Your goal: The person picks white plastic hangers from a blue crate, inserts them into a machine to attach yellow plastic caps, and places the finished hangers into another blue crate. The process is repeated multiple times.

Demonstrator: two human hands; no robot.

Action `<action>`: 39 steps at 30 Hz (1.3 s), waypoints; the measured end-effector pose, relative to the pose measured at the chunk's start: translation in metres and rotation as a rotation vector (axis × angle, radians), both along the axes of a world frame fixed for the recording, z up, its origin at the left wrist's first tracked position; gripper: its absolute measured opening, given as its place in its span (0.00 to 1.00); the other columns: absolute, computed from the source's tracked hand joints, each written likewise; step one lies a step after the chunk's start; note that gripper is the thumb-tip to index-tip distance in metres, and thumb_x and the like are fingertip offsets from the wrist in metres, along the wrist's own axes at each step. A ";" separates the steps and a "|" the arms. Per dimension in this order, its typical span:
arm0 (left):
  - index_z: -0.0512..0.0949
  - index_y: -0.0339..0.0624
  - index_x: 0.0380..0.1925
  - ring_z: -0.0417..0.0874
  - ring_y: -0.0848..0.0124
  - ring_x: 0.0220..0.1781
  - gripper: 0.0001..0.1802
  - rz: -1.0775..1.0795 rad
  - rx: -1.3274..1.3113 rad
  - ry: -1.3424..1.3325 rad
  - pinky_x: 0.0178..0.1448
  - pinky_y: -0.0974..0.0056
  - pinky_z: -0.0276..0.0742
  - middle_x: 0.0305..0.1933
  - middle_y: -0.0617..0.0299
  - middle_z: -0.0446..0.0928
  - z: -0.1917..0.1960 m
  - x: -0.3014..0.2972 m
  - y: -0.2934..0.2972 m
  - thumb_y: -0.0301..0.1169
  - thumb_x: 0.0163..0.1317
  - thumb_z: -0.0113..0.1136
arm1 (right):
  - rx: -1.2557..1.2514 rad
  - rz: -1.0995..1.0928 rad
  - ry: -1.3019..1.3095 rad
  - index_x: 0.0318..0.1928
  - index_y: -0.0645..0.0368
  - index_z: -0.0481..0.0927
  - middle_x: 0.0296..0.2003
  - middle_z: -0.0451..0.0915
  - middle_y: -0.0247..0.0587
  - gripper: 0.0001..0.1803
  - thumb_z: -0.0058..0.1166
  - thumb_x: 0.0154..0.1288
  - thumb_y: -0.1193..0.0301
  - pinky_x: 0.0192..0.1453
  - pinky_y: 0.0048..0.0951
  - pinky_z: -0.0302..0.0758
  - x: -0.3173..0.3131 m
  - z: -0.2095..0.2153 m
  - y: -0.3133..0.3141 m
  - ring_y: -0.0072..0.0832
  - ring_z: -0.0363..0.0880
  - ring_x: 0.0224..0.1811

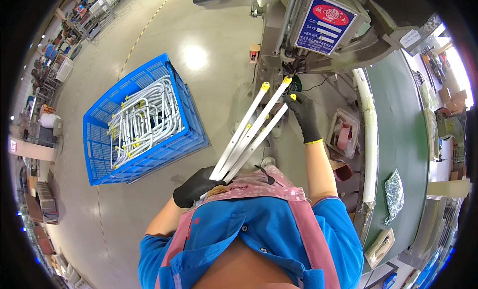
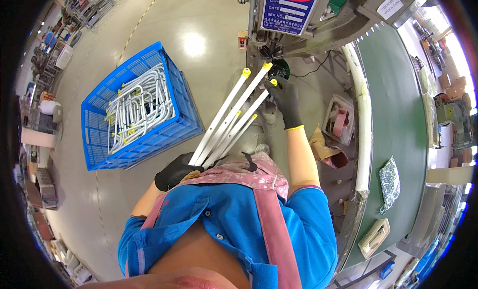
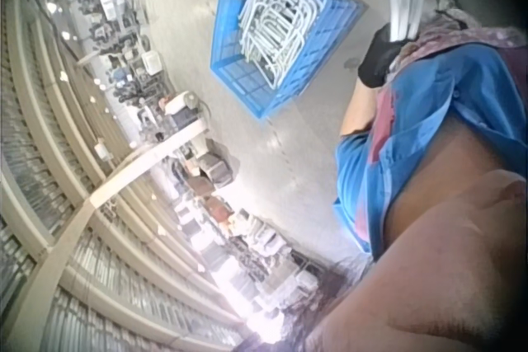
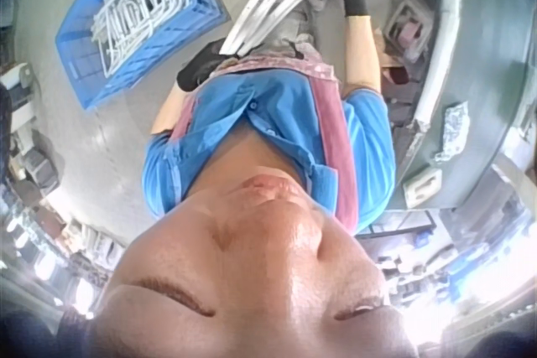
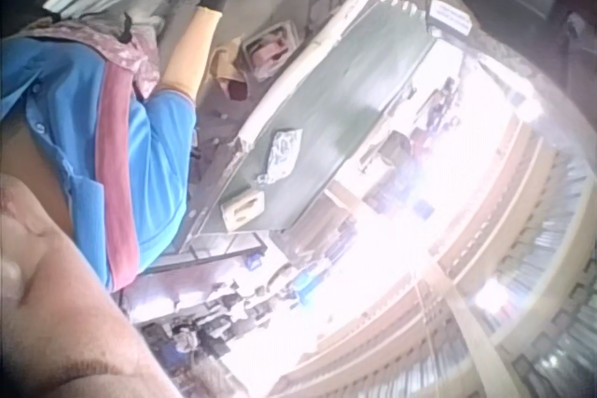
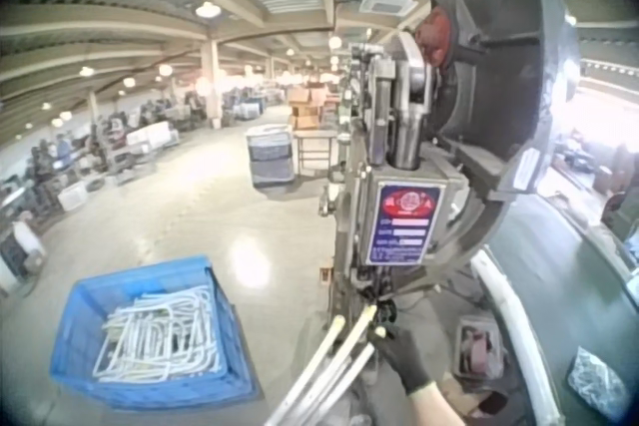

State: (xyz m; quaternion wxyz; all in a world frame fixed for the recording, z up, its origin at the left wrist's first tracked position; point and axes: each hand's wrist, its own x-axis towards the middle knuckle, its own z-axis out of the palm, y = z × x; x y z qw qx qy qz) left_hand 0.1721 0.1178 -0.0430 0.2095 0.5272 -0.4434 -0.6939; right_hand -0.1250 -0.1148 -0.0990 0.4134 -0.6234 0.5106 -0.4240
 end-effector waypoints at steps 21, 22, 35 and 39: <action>0.72 0.33 0.53 0.79 0.72 0.42 0.22 0.214 -0.020 0.093 0.49 0.67 0.73 0.45 0.57 0.79 0.000 -0.014 0.009 0.32 0.60 0.60 | -0.034 -0.004 -0.278 0.41 0.64 0.82 0.31 0.83 0.35 0.19 0.64 0.55 0.61 0.41 0.24 0.72 0.027 0.012 -0.035 0.18 0.76 0.33; 0.71 0.34 0.54 0.78 0.72 0.43 0.23 0.214 -0.064 0.125 0.50 0.67 0.73 0.45 0.57 0.78 0.006 -0.014 0.012 0.32 0.61 0.60 | -0.023 -0.032 -0.199 0.41 0.64 0.83 0.30 0.82 0.35 0.19 0.63 0.55 0.61 0.40 0.24 0.72 0.026 0.009 -0.037 0.18 0.76 0.32; 0.79 0.38 0.48 0.81 0.67 0.45 0.18 -0.016 -0.161 -0.130 0.52 0.66 0.74 0.45 0.54 0.81 0.001 -0.009 0.015 0.35 0.59 0.58 | 0.157 0.052 -0.190 0.45 0.63 0.80 0.32 0.81 0.35 0.17 0.58 0.59 0.65 0.39 0.25 0.72 0.024 0.001 -0.020 0.21 0.76 0.34; 0.80 0.38 0.42 0.81 0.63 0.43 0.13 -0.288 -0.409 -0.382 0.50 0.63 0.74 0.42 0.52 0.80 -0.014 -0.001 0.012 0.32 0.61 0.54 | 0.333 0.061 -0.463 0.44 0.60 0.77 0.33 0.77 0.34 0.10 0.51 0.64 0.71 0.38 0.26 0.72 0.006 -0.024 0.018 0.22 0.75 0.34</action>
